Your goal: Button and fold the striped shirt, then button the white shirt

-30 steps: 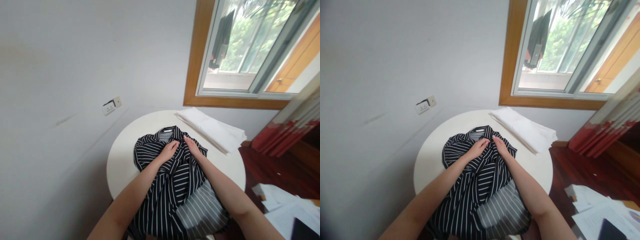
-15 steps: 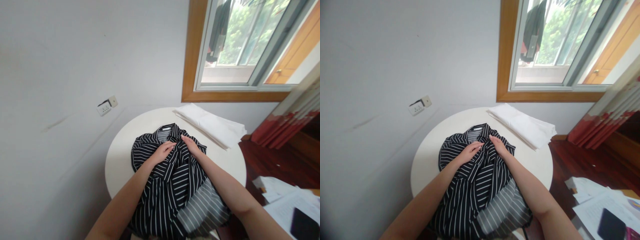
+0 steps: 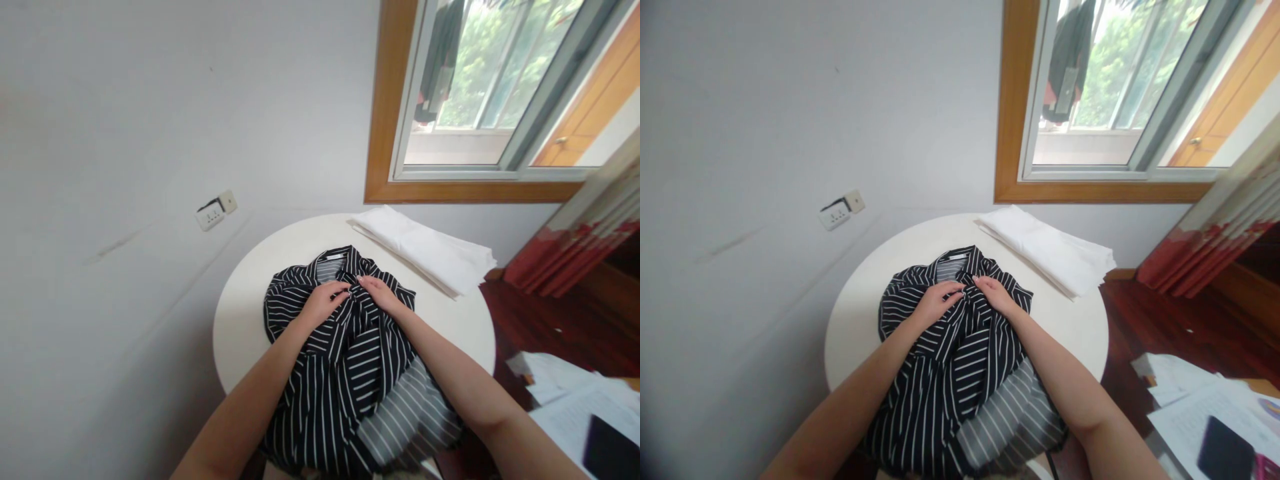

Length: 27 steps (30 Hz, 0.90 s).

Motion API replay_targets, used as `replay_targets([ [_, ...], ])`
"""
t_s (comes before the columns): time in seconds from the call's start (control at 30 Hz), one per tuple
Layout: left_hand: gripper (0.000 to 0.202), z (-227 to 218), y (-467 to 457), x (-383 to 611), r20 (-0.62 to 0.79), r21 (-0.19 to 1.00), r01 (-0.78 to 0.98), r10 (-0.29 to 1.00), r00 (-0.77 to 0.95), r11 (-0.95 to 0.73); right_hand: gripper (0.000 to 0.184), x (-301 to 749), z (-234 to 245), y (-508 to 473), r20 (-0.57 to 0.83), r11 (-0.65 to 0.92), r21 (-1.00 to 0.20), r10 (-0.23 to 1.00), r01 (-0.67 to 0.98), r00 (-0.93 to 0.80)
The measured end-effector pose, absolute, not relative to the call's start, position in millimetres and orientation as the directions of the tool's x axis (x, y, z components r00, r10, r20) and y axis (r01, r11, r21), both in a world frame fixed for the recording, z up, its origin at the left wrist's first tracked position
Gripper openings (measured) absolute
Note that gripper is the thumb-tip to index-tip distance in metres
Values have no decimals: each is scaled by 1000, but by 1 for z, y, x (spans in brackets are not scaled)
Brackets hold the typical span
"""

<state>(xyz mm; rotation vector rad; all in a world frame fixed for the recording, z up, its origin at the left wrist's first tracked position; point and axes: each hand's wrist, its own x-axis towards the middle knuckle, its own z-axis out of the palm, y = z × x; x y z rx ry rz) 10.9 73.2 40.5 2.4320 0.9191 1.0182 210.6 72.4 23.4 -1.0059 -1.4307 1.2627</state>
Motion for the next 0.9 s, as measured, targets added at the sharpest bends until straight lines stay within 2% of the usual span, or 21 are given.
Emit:
replay_targets([
  [0.23, 18, 37, 72, 14, 538, 576, 496, 758, 368, -650, 45, 211, 22, 72, 150, 162, -986, 960, 32, -236],
  [0.47, 16, 36, 74, 14, 535, 599, 478, 765, 357, -642, 46, 211, 23, 72, 166, 190, -980, 946, 64, -278],
  [0.67, 19, 33, 73, 14, 534, 538, 538, 756, 377, -649, 45, 213, 22, 73, 147, 166, -985, 955, 52, -257],
  [0.8, 25, 37, 68, 15, 505, 457, 611, 754, 420, -647, 39, 213, 22, 72, 129, 129, -992, 962, -15, -241],
  [0.9, 30, 41, 66, 13, 477, 443, 636, 767, 429, -631, 34, 215, 20, 73, 92, 75, -992, 980, -102, -175],
])
